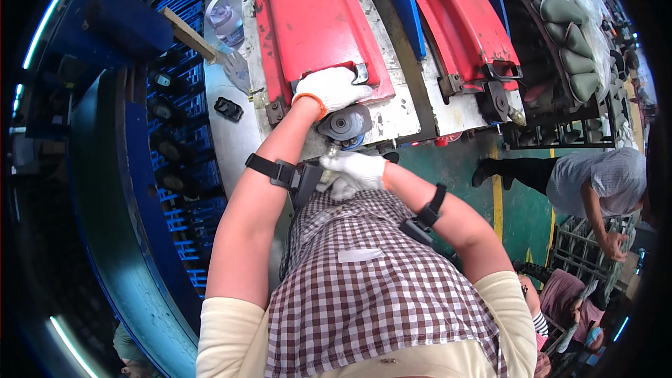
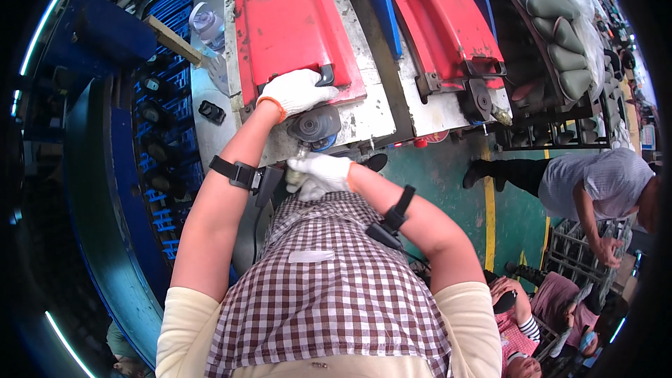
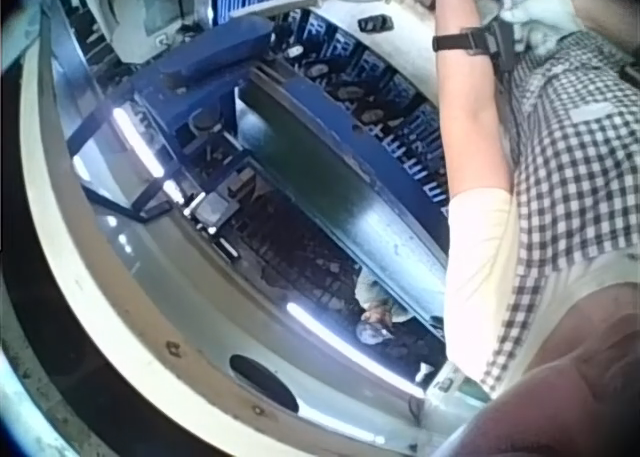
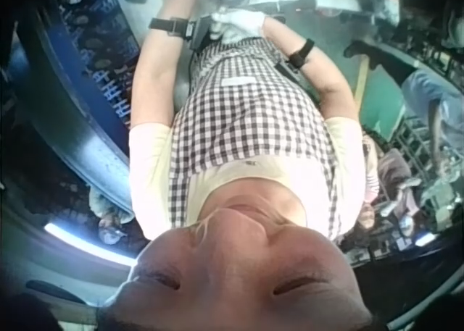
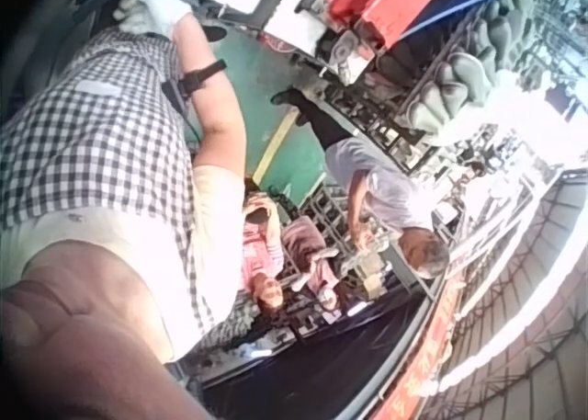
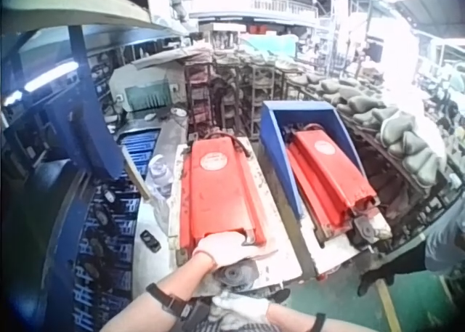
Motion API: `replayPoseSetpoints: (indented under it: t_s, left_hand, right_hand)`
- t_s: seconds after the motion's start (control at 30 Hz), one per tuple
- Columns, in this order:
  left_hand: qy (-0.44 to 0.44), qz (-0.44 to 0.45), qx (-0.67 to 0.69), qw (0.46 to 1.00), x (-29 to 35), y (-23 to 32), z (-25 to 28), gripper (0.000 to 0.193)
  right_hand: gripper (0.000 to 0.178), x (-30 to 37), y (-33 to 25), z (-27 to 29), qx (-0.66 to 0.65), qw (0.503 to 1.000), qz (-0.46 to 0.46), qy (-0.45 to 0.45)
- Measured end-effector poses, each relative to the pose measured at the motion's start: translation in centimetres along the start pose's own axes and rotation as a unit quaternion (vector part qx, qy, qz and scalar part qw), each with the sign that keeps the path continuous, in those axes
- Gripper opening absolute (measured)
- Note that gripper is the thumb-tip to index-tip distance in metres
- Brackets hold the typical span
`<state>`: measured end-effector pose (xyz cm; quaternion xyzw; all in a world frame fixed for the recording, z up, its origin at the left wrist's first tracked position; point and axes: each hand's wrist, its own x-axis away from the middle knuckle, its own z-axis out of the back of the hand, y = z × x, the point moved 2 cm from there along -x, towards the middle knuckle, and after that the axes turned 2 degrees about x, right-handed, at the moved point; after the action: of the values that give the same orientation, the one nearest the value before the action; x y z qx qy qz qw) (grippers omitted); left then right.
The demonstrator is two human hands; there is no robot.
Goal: Operating a heat-lasting machine to shape the heel and upper of a shoe onto a last.
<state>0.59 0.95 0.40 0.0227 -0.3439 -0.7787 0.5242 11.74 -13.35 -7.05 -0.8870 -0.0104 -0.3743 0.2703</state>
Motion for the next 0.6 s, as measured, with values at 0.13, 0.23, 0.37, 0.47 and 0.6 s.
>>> replayPoseSetpoints:
  t_s: [0.13,0.23,0.37,0.47,0.6]
  left_hand:
    - [0.001,-0.026,0.006,1.000,1.0,0.2,1.1,0.059]
    - [0.044,-0.052,-0.024,0.997,2.3,1.6,3.3,0.050]
    - [0.148,-0.080,-0.049,0.984,3.9,4.4,8.7,0.044]
    - [0.221,-0.095,-0.038,0.970,5.0,5.7,13.4,0.039]
    - [0.434,-0.228,-0.191,0.850,5.8,7.4,18.3,0.034]
  right_hand:
    - [0.072,0.7,-1.1,1.0,0.239,0.963,-0.084,0.088]
    - [0.066,3.9,-2.7,2.3,0.345,0.932,-0.049,0.096]
    - [0.048,7.2,-6.1,3.4,0.300,0.944,0.048,0.128]
    - [0.043,6.4,-10.0,4.8,0.311,0.921,0.132,0.192]
    - [0.082,1.5,-16.3,7.0,0.473,0.716,0.255,0.446]
